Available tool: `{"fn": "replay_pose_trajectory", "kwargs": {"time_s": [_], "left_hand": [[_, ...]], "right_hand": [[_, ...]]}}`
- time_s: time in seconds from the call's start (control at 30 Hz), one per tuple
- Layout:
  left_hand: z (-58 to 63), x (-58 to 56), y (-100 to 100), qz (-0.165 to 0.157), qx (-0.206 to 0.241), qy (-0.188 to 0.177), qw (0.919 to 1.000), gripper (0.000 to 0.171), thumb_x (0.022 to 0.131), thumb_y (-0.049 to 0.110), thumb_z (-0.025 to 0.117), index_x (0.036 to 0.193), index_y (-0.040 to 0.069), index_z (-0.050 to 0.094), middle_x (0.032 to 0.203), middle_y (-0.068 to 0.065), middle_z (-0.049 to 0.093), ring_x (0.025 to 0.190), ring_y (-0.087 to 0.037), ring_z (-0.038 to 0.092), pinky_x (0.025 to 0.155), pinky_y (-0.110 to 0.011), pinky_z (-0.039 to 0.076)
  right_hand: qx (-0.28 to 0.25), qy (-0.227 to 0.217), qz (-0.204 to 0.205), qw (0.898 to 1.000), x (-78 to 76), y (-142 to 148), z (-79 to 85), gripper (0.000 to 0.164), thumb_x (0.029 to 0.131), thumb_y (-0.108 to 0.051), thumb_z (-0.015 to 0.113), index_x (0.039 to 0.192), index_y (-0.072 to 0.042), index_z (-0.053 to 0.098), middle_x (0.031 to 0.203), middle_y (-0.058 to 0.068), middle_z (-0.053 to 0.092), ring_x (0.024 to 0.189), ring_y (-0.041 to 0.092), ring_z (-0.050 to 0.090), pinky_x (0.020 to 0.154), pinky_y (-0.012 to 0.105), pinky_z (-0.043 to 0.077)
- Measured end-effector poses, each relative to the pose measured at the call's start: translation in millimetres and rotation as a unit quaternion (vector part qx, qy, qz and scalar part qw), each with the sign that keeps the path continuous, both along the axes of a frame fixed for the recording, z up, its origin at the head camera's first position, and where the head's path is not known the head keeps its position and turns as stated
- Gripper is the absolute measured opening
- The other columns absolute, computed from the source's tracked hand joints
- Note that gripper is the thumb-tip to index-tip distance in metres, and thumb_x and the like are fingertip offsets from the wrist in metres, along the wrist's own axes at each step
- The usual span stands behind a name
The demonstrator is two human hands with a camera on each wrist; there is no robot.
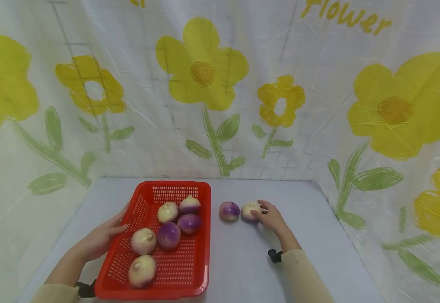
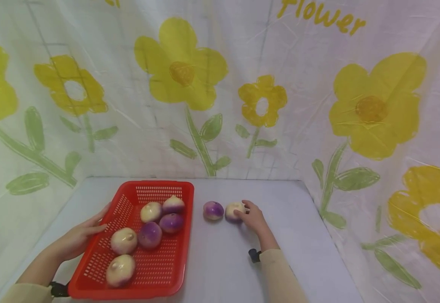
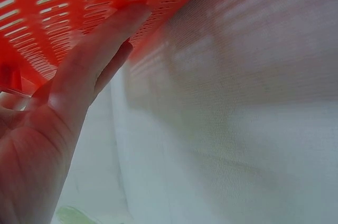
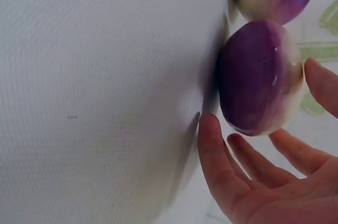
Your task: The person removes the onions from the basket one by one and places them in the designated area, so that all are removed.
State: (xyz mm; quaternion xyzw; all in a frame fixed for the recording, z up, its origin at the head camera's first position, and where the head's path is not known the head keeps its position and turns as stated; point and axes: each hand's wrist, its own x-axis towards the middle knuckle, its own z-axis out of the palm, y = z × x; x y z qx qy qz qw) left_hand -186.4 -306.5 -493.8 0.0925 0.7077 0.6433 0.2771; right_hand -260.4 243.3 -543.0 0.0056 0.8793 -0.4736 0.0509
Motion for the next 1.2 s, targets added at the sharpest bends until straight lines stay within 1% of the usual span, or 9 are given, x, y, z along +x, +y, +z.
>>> {"fn": "replay_pose_trajectory", "kwargs": {"time_s": [0.13,0.3,0.43,0.53,0.77,0.9,1.0,1.07,1.2], "left_hand": [[1.1,0.7,0.6,0.000,0.002,-0.003,1.0000,0.067,0.111,0.021,0.032,0.161,0.034,-0.011,0.169,-0.017,-0.010,0.131,-0.008,0.054,0.100,-0.042,0.053],[0.7,0.4,0.5,-0.002,0.005,0.001,1.0000,0.067,0.111,0.021,0.032,0.161,0.034,-0.010,0.169,-0.017,-0.011,0.131,-0.006,0.053,0.100,-0.041,0.054],[0.1,0.1,0.5,-0.005,0.012,0.001,0.9999,0.067,0.111,0.020,0.032,0.160,0.035,-0.011,0.169,-0.018,-0.010,0.127,-0.005,0.056,0.099,-0.043,0.054],[-0.5,-0.3,0.2,-0.008,0.015,0.001,0.9999,0.067,0.111,0.020,0.031,0.160,0.035,-0.012,0.168,-0.019,-0.009,0.126,-0.005,0.056,0.099,-0.043,0.054],[-2.1,-1.0,-1.4,-0.009,0.017,-0.001,0.9998,0.066,0.111,0.020,0.030,0.160,0.035,-0.012,0.168,-0.019,-0.010,0.126,-0.002,0.056,0.100,-0.041,0.054],[-3.0,-0.9,-1.4,-0.009,0.020,0.000,0.9998,0.067,0.111,0.021,0.031,0.160,0.036,-0.012,0.168,-0.020,-0.008,0.126,-0.005,0.056,0.100,-0.042,0.054],[-3.4,-0.5,-1.2,-0.008,0.021,-0.002,0.9997,0.067,0.111,0.021,0.031,0.160,0.036,-0.011,0.168,-0.021,-0.006,0.126,-0.007,0.057,0.099,-0.044,0.054],[-3.4,-0.4,-1.0,-0.008,0.020,0.001,0.9998,0.067,0.111,0.021,0.031,0.160,0.036,-0.011,0.168,-0.020,-0.007,0.128,-0.007,0.056,0.099,-0.043,0.054],[-3.1,-0.5,-1.0,-0.005,0.013,0.007,0.9999,0.066,0.111,0.020,0.031,0.161,0.036,-0.010,0.169,-0.017,-0.008,0.131,-0.008,0.054,0.099,-0.042,0.054]], "right_hand": [[-0.002,0.000,-0.001,1.000,1.7,-0.4,2.7,0.065,0.096,-0.029,0.069,0.148,0.001,0.045,0.147,0.033,0.047,0.130,0.048,0.052,0.099,0.051,0.053],[0.032,0.012,-0.014,0.999,4.1,-1.3,11.6,0.064,0.098,-0.034,0.065,0.149,0.000,0.045,0.148,0.031,0.046,0.131,0.050,0.050,0.104,0.056,0.047],[0.058,0.043,-0.032,0.997,6.8,-2.5,23.1,0.066,0.097,-0.037,0.066,0.148,-0.001,0.045,0.149,0.031,0.046,0.133,0.051,0.048,0.107,0.060,0.042],[0.056,0.066,-0.034,0.996,8.5,-6.3,34.0,0.067,0.096,-0.038,0.067,0.148,-0.002,0.045,0.150,0.029,0.046,0.134,0.050,0.048,0.107,0.060,0.042],[0.006,0.075,0.012,0.997,12.2,-24.4,57.1,0.070,0.095,-0.042,0.069,0.150,-0.006,0.045,0.152,0.024,0.046,0.136,0.045,0.047,0.108,0.060,0.042],[-0.056,0.062,0.033,0.996,15.5,-33.9,67.2,0.067,0.094,-0.041,0.070,0.149,-0.011,0.047,0.151,0.021,0.048,0.137,0.044,0.047,0.107,0.056,0.046],[-0.107,0.050,0.048,0.992,17.9,-40.6,73.0,0.064,0.094,-0.036,0.072,0.148,-0.011,0.050,0.150,0.020,0.050,0.136,0.044,0.048,0.101,0.051,0.051],[-0.127,0.047,0.060,0.989,19.7,-45.2,77.0,0.062,0.093,-0.032,0.073,0.147,-0.010,0.051,0.149,0.020,0.051,0.135,0.044,0.049,0.100,0.050,0.053],[-0.131,0.053,0.087,0.986,23.6,-55.6,86.7,0.061,0.092,-0.028,0.075,0.146,-0.011,0.051,0.148,0.019,0.053,0.134,0.043,0.051,0.100,0.052,0.052]]}}
